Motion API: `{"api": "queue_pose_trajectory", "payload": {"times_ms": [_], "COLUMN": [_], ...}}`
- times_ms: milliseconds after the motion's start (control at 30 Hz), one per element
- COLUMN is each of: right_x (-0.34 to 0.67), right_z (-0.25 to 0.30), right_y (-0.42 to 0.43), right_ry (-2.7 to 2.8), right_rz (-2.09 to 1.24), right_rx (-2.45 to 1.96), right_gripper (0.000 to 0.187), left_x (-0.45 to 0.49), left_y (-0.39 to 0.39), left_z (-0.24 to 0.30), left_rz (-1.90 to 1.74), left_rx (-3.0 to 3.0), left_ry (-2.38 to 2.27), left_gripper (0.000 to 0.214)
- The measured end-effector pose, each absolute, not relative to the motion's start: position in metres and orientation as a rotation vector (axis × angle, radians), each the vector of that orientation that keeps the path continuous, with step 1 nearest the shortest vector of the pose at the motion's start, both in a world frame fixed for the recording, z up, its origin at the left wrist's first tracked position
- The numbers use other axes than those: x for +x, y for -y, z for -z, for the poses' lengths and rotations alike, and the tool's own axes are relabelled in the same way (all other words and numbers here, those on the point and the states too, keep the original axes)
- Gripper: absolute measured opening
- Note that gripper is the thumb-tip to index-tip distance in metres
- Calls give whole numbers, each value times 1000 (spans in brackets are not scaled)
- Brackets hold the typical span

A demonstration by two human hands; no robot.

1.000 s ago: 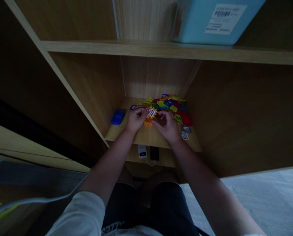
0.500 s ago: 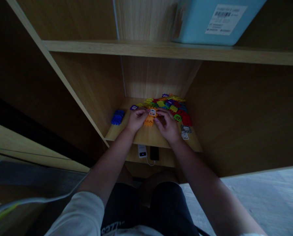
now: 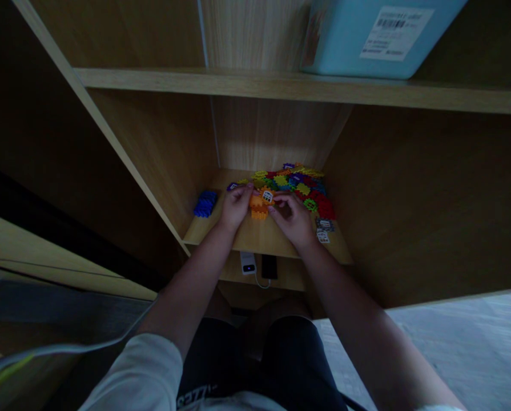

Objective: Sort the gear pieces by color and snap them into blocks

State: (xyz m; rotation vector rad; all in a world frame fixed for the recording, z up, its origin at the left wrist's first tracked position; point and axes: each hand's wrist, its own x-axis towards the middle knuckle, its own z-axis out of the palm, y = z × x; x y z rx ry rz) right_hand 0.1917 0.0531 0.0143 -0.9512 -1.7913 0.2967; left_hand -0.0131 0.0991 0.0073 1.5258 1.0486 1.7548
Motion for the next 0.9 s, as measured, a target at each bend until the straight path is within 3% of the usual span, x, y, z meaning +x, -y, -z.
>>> {"api": "queue_pose_trajectory", "payload": {"times_ms": [200, 900], "right_x": [192, 193], "right_z": [-4, 11], "right_y": [-62, -75], "right_ry": [1792, 1943], "right_rz": [-318, -354], "right_rx": [-931, -951], "right_gripper": [20, 19], "left_x": [-19, -23], "left_y": [-104, -112], "left_z": [-4, 2], "left_rz": [-1856, -1977], "left_rx": [1447, 1421], "left_ry": [-1123, -1210], "left_gripper": [38, 31]}}
